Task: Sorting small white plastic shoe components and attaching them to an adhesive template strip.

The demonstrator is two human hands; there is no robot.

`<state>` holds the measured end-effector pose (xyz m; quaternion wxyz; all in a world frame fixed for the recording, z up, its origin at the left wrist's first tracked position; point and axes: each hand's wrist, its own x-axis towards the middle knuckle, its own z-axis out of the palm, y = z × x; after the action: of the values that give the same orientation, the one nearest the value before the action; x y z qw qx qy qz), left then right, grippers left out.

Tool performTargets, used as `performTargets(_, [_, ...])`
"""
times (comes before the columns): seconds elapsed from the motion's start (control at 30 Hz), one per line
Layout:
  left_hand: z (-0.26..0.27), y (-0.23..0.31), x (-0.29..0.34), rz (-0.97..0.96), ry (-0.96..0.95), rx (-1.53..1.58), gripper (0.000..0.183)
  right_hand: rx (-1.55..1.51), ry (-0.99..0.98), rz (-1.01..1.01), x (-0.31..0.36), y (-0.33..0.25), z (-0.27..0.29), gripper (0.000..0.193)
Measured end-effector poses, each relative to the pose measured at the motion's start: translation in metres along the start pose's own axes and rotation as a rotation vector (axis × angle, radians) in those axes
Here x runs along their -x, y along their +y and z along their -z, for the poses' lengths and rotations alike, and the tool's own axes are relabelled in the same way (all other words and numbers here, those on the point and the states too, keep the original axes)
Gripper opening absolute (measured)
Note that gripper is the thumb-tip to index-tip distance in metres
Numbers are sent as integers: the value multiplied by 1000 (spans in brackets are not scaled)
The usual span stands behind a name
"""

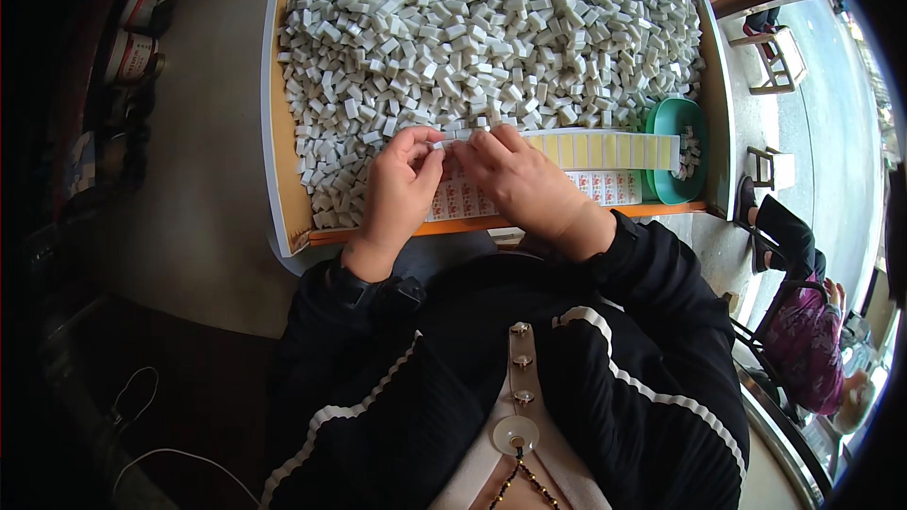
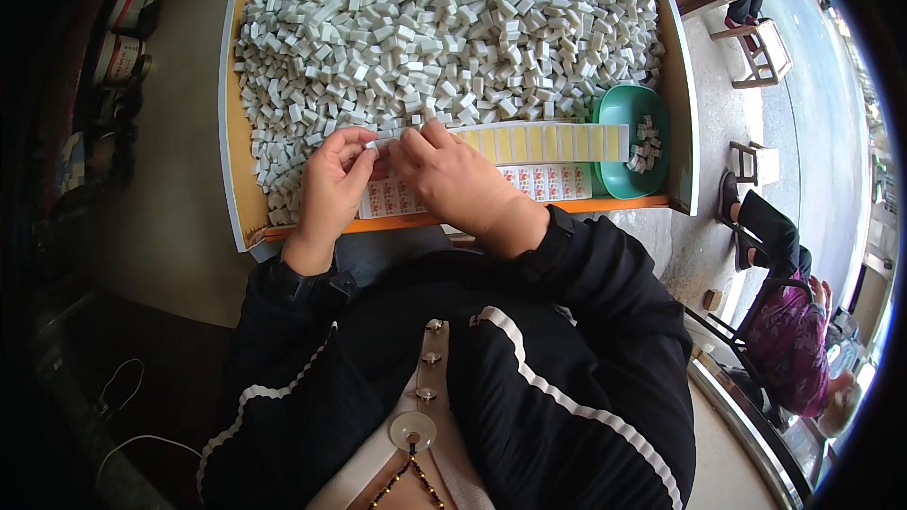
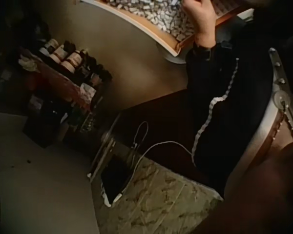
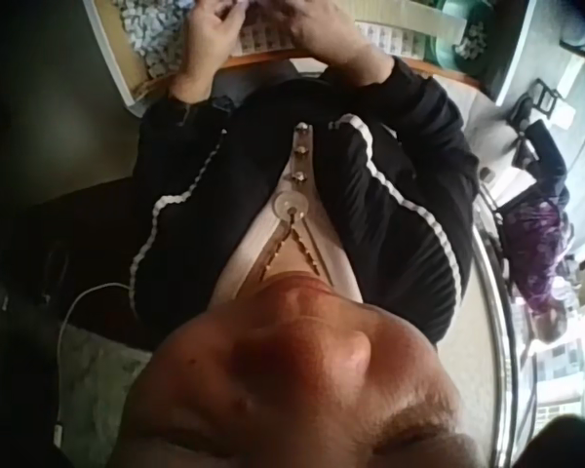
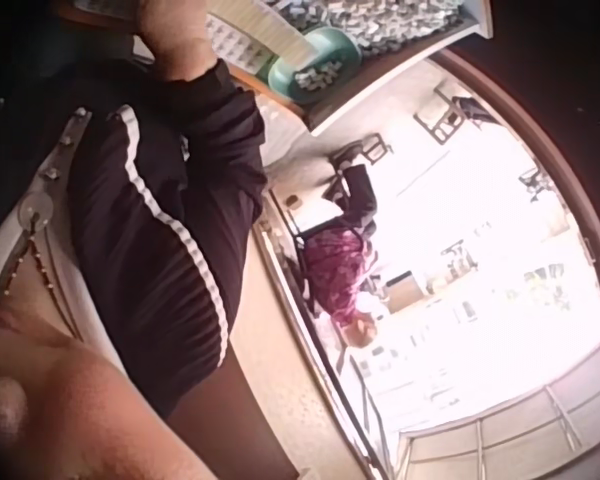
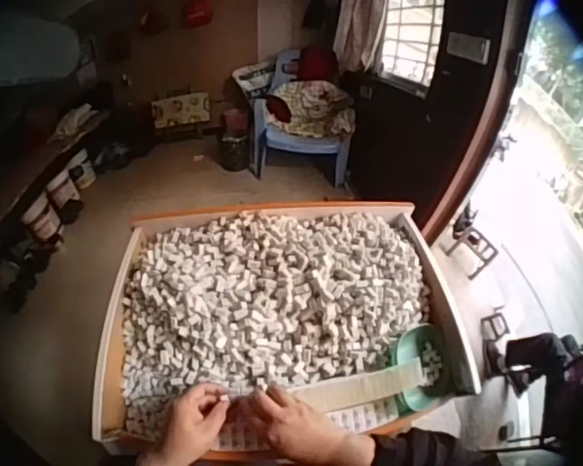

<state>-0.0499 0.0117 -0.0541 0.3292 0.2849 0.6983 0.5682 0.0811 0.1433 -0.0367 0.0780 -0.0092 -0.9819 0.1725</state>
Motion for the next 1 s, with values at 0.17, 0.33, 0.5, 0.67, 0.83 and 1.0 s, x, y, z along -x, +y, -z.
performTargets(0.17, [0,2,0,5,-7,2,14,-37,-35,19,3,2,6,49])
performTargets(0.33, [-1,4,1,-12,-3,-7,14,-39,-14,13,0,3,3,49])
performTargets(0.5, [0,1,0,-6,-6,0,14,-19,-51,42,3,6,3,51])
performTargets(0.67, [4,6,0,53,-76,-70,16,-205,58,108,3,12,14,43])
performTargets(0.83, [3,15,-2,123,-103,130,17,-1073,143,-272,12,17,21,24])
performTargets(1.0, [-2,45,-4,174,-163,376,18,-1518,362,-504,4,6,22,22])
